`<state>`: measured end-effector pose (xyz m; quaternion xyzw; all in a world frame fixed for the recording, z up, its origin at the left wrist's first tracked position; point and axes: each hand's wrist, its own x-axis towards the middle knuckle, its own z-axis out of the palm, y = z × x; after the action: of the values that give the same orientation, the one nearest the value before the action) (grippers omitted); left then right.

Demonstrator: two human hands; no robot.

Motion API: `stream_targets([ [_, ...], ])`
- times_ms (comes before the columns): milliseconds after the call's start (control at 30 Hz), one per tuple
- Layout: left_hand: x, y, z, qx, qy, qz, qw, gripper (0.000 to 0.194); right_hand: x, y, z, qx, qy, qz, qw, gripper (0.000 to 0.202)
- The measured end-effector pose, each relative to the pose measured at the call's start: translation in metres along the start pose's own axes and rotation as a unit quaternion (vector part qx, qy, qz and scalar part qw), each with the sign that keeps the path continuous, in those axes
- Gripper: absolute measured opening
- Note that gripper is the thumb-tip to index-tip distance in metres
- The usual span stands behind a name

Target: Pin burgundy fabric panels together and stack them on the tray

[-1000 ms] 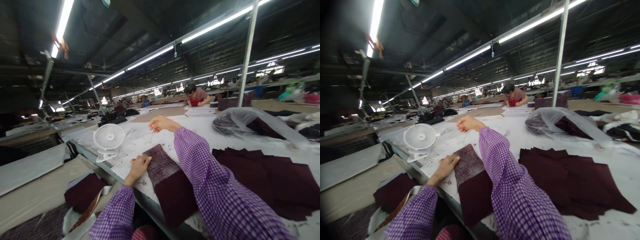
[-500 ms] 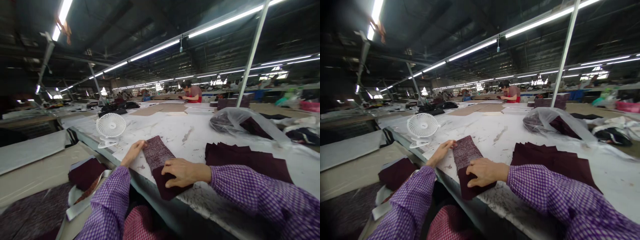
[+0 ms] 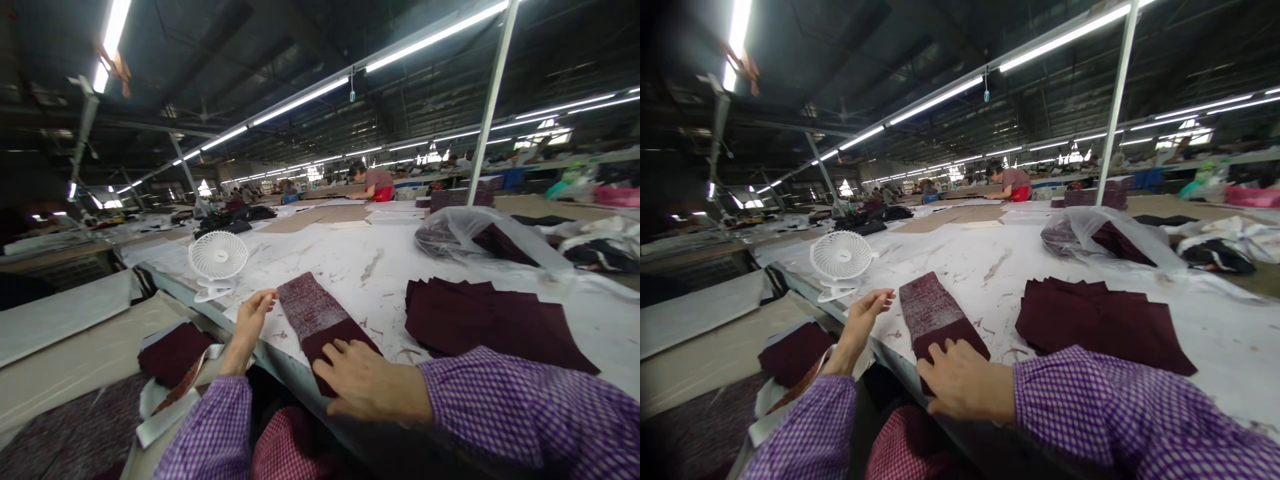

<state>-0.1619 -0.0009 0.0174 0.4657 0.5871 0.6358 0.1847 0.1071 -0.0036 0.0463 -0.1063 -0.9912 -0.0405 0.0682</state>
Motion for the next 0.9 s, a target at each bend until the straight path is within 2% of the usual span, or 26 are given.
stream_targets([
  [33,-0.015,0.000,0.001,0.006,-0.002,0.004,1.000,0.044,0.001,0.001,0.001,0.012,0.008,0.015,1.000,0.030],
  [100,-0.043,-0.002,0.003,0.026,0.011,0.007,1.000,0.041,0.003,0.011,-0.001,0.071,0.018,0.051,0.996,0.020],
  [233,-0.087,-0.008,0.004,0.054,0.027,0.008,0.998,0.038,0.004,0.038,-0.009,0.226,-0.007,0.110,0.968,0.034],
  [300,-0.102,-0.008,0.006,0.069,0.026,0.010,0.997,0.036,0.002,0.046,-0.010,0.286,-0.023,0.107,0.952,0.041],
  [400,-0.119,-0.004,0.012,0.095,0.019,0.042,0.994,0.031,0.001,0.049,-0.007,0.339,-0.026,0.109,0.934,0.040],
  [500,-0.131,0.006,0.020,0.131,0.002,0.097,0.987,0.025,0.002,0.049,0.000,0.346,-0.025,0.134,0.928,0.038],
  [567,-0.136,0.014,0.028,0.155,-0.004,0.137,0.978,0.022,0.003,0.050,0.004,0.341,-0.018,0.126,0.932,0.037],
  [667,-0.138,0.027,0.043,0.185,-0.026,0.201,0.962,0.020,0.004,0.052,0.007,0.338,0.006,0.123,0.933,0.036],
  [733,-0.135,0.033,0.054,0.205,-0.047,0.234,0.949,0.019,0.004,0.052,0.009,0.336,0.027,0.148,0.930,0.034],
  [833,-0.129,0.033,0.067,0.250,-0.045,0.238,0.937,0.013,0.006,0.056,0.011,0.351,0.046,0.182,0.917,0.032],
  [900,-0.123,0.030,0.071,0.296,-0.048,0.222,0.928,0.008,0.008,0.065,0.012,0.404,0.080,0.223,0.884,0.028],
])
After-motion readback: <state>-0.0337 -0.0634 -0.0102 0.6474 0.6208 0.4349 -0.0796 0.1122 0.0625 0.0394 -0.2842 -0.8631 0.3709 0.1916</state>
